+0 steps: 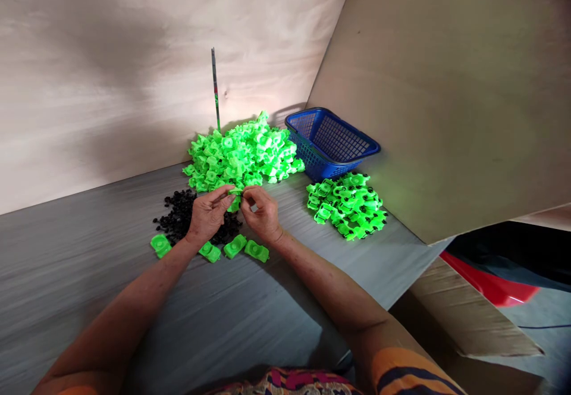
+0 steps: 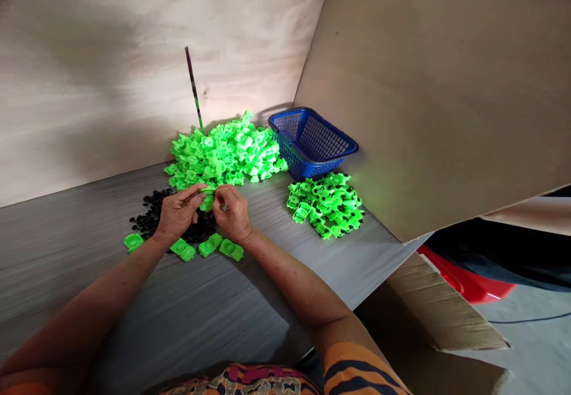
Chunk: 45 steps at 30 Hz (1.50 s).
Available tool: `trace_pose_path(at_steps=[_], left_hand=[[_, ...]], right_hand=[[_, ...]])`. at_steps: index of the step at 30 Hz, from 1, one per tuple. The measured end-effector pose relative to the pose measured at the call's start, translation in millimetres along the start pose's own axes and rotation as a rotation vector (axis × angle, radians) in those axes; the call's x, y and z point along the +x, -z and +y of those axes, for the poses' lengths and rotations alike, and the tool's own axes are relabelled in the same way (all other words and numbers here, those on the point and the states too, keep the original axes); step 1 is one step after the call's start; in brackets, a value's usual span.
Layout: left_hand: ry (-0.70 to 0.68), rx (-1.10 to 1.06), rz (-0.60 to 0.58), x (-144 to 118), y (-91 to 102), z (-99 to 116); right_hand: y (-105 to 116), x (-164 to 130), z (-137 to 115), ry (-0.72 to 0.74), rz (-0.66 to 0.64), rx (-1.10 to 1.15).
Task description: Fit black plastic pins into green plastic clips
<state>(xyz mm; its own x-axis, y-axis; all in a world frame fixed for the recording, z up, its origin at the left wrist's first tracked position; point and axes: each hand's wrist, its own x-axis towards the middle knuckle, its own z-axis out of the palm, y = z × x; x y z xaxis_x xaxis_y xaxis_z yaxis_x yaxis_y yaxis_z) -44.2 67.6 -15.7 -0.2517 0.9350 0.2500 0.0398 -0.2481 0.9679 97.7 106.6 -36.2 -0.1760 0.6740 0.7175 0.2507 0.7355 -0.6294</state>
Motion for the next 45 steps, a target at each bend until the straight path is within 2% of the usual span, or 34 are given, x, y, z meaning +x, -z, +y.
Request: trace_pose_path(at_steps=[8, 14, 25, 29, 31, 33, 37, 39, 41, 45], left_hand=[[-0.061, 0.067, 0.03, 0.5, 0.5, -1.6], [-0.003, 0.02, 0.025, 2.5, 2.1, -1.6], [0.043, -0.042, 0.086, 2.2, -0.3, -9.7], [0.125, -0.105, 0.081, 3.3, -1.7, -8.6], [0.196, -0.17, 0.05, 6.1, 0.3, -5.3], [0.257, -0.229, 0.038, 10.8, 5.6, -1.1], [0.318, -0.286, 0.058, 21.5, 21.1, 4.6], [0.314, -0.296, 0.031, 24.6, 26.1, 5.1], [0.306, -0.302, 0.001, 25.5, 27.3, 3.9], [0.311, -0.287, -0.024, 23.5, 23.8, -1.1]], right_hand=[[-1.7, -0.2, -1.6, -0.027, -0.022, 0.022], [-0.8, 1.5, -3.4, -0.001, -0.027, 0.017], [-5.3, 3.7, 0.0, -0.127, -0.078, 0.037], [-3.1, 6.4, 1.9, -0.193, -0.108, 0.067], [1.9, 9.5, 5.3, -0.253, -0.173, 0.084], [8.9, 13.2, 10.3, -0.314, -0.299, 0.016], [21.1, 17.3, 17.2, -0.356, -0.77, -0.241], [22.4, 16.3, 16.3, -0.338, -0.93, -0.308], [20.1, 13.5, 13.3, -0.319, -0.981, -0.352], [10.9, 6.2, 8.0, -0.268, -0.977, -0.415]])
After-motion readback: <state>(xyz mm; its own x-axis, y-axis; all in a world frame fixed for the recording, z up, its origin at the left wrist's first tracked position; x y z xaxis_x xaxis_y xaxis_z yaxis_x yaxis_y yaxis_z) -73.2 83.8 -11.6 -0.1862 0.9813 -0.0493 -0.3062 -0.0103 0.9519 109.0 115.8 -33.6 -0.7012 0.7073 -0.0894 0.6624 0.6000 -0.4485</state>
